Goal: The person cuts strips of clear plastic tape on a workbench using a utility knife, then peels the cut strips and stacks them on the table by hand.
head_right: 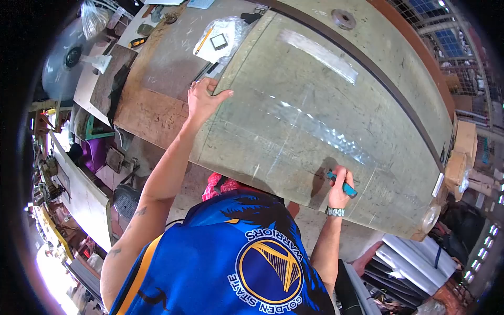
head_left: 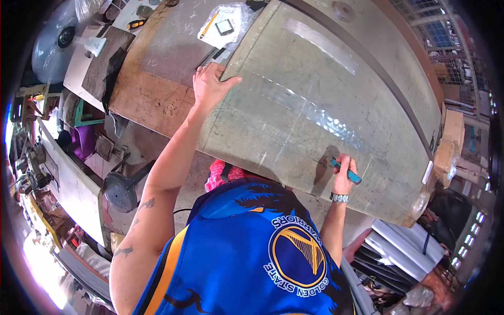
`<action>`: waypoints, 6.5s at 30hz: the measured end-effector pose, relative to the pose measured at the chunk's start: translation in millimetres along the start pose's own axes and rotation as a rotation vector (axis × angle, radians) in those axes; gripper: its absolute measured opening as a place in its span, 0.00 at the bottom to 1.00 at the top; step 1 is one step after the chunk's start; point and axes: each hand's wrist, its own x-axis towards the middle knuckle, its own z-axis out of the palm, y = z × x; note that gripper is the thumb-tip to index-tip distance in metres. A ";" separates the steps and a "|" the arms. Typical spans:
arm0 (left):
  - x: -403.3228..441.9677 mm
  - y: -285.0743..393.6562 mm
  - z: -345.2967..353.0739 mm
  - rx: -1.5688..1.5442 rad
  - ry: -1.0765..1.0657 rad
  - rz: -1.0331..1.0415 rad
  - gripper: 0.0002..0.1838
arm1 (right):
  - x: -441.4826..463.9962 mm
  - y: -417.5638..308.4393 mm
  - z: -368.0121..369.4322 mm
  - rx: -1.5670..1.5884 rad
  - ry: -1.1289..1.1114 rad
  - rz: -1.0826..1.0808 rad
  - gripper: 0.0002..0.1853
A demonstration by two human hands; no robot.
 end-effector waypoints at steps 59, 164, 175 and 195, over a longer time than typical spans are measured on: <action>16.3 38.4 -4.5 0.171 0.080 0.362 0.27 | 40.2 -60.5 158.3 -0.086 0.049 -0.417 0.14; 196.4 173.1 111.8 -0.546 -0.788 0.364 0.10 | 269.3 -122.0 77.9 0.154 -0.256 0.035 0.07; 179.6 157.6 152.8 -0.027 -0.018 0.309 0.34 | 322.5 -71.3 118.1 -0.070 -0.058 -0.054 0.13; 180.6 125.8 161.0 -0.124 0.252 0.514 0.29 | 151.2 -35.1 -1.9 -0.497 0.117 -0.172 0.15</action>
